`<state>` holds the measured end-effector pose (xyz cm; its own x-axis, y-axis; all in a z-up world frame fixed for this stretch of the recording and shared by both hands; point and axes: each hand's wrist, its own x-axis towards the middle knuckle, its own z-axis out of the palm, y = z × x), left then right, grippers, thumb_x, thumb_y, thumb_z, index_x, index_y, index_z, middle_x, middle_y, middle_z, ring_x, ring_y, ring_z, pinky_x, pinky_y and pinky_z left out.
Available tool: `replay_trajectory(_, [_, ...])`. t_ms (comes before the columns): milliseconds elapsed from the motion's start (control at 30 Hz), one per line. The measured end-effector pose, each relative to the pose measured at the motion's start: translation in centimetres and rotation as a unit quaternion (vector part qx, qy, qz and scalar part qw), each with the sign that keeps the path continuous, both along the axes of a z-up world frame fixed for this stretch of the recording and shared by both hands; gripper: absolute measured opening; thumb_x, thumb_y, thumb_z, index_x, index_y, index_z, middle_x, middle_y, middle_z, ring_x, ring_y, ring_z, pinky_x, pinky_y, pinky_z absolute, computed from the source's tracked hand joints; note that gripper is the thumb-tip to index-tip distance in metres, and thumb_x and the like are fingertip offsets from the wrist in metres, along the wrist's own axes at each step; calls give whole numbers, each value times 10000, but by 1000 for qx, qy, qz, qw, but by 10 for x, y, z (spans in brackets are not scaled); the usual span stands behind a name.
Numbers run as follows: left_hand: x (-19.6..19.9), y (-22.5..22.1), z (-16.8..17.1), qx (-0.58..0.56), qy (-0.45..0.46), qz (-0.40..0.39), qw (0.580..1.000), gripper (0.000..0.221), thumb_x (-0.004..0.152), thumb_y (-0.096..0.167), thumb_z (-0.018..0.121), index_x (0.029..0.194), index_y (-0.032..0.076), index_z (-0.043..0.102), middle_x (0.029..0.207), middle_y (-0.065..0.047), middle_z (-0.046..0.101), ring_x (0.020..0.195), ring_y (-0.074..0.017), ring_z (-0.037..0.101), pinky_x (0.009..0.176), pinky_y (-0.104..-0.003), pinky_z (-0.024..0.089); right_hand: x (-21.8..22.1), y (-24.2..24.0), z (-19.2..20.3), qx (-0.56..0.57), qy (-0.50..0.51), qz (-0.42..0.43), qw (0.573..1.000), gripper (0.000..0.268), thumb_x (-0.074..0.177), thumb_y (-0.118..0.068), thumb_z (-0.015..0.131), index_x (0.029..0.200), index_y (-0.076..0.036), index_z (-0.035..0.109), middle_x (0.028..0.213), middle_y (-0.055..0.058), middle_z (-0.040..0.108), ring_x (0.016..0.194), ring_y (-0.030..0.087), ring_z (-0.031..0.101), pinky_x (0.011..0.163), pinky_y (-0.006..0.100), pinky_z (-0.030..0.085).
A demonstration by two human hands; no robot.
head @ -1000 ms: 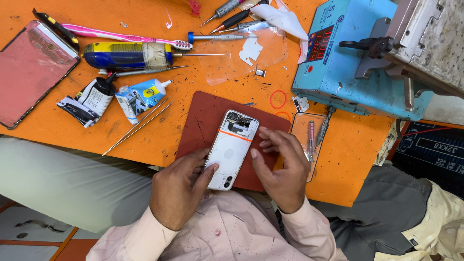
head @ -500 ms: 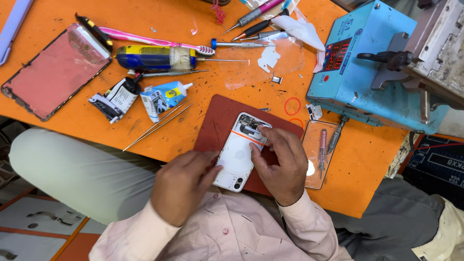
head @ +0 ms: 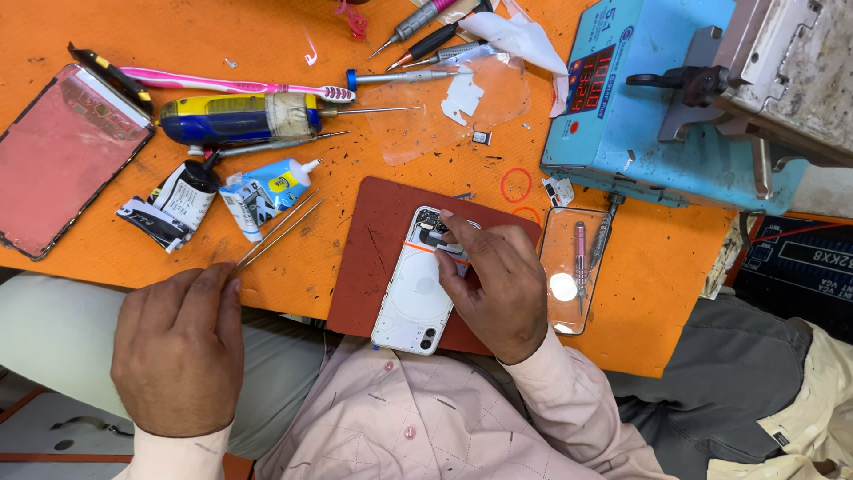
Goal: The person cleans the internal components of a mobile phone and uses a pointed tool to adjust small parts within the device frame before placing the screen panel onto the body.
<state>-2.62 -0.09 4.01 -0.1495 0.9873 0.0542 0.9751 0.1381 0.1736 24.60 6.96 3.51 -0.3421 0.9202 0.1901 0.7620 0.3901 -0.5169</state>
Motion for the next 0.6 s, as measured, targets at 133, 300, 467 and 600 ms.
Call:
replay_trajectory(133, [-1, 3, 3, 12, 4, -14, 1000, 124, 997, 152, 765, 1104, 89, 764, 1035, -31, 721, 991, -232, 664, 914, -361, 549, 0, 3, 2, -10, 2, 5, 1000, 523, 829, -31, 830, 1323, -39, 659, 1017, 55, 726, 905, 244, 623, 803, 360, 535])
replay_trajectory(300, [6, -1, 22, 50, -251, 63, 965, 145, 932, 17, 800, 1034, -9, 701, 973, -114, 728, 843, -225, 715, 776, -337, 563, -1, 4, 1, -27, 29, 6, 999, 545, 786, -78, 841, 1300, -67, 660, 891, 43, 626, 898, 253, 567, 804, 374, 490])
replay_trajectory(467, [16, -2, 34, 93, -350, 47, 931, 177, 935, -32, 819, 1047, -15, 684, 978, -117, 736, 904, -191, 746, 797, -252, 574, -1, 2, -7, -9, 36, -33, 999, 456, 791, -27, 816, 1227, -91, 702, 845, 22, 599, 852, 213, 555, 770, 349, 479])
replay_trajectory(600, [24, 11, 33, 121, -397, 17, 910, 200, 852, -50, 803, 1007, -41, 677, 1002, -152, 718, 931, -234, 729, 832, -303, 575, 1, 1, -12, 6, 45, -64, 997, 382, 813, -20, 828, 1173, -91, 719, 835, 18, 589, 835, 199, 548, 746, 338, 470])
